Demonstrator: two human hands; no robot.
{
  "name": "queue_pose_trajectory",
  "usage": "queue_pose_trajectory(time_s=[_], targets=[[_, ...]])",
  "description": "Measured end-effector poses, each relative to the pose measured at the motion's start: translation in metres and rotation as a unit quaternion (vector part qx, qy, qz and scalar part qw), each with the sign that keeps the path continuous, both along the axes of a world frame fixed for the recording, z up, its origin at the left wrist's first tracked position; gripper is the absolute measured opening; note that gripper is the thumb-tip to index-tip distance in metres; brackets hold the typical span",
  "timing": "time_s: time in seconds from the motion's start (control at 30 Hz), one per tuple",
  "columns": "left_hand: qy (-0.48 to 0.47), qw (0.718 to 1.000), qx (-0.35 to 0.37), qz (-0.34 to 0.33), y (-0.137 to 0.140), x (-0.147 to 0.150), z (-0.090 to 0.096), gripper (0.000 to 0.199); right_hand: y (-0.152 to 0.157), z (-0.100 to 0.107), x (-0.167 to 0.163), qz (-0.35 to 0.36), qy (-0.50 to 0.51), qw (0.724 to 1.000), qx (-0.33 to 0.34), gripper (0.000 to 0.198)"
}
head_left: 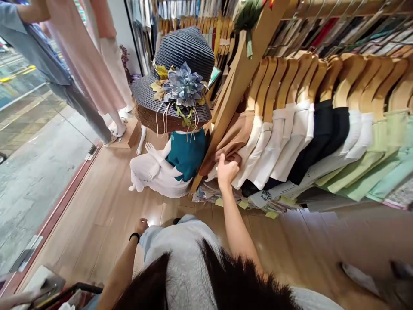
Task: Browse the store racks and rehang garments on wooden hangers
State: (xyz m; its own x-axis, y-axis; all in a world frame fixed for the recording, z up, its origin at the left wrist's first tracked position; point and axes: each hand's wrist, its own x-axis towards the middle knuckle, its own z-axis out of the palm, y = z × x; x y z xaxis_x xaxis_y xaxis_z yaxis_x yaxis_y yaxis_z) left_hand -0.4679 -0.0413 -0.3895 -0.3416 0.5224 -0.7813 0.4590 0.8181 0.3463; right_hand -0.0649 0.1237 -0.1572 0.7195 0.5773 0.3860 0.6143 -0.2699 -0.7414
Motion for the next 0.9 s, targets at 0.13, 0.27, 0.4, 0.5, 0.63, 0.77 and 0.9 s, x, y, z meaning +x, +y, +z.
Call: queue_pose_trajectory(time_s=[0.13, 0.27, 0.4, 0.5, 0.63, 0.77, 0.9], targets=[[-0.021, 0.999, -0.009, -0.027, 0.043, -0.046, 0.005, 0.037, -0.02, 0.004, 0.007, -0.045, 0.004, 0.998, 0.043, 0.031], [-0.027, 0.998, 0.001, -0.058, 0.068, -0.127, 0.019, 0.036, -0.048, 0.009, 0.002, -0.131, -0.015, 0.988, 0.086, 0.021], [-0.025, 0.997, 0.005, -0.071, 0.076, -0.219, 0.036, 0.034, -0.05, 0.023, -0.008, -0.217, -0.021, 0.974, 0.063, 0.018], [-0.023, 0.997, 0.006, -0.069, 0.079, -0.276, 0.041, 0.03, -0.043, 0.034, -0.014, -0.255, -0.004, 0.966, 0.035, 0.02], [-0.027, 0.998, 0.017, -0.045, 0.082, -0.329, 0.04, 0.023, -0.032, 0.05, -0.019, -0.288, 0.038, 0.957, -0.005, 0.026], [-0.042, 0.998, 0.041, -0.006, 0.09, -0.357, 0.037, 0.02, -0.014, 0.068, -0.029, -0.333, 0.094, 0.938, -0.013, 0.048], [-0.052, 0.996, 0.074, 0.011, 0.115, -0.37, 0.032, 0.014, -0.028, 0.041, -0.07, -0.377, 0.103, 0.92, 0.034, 0.042]])
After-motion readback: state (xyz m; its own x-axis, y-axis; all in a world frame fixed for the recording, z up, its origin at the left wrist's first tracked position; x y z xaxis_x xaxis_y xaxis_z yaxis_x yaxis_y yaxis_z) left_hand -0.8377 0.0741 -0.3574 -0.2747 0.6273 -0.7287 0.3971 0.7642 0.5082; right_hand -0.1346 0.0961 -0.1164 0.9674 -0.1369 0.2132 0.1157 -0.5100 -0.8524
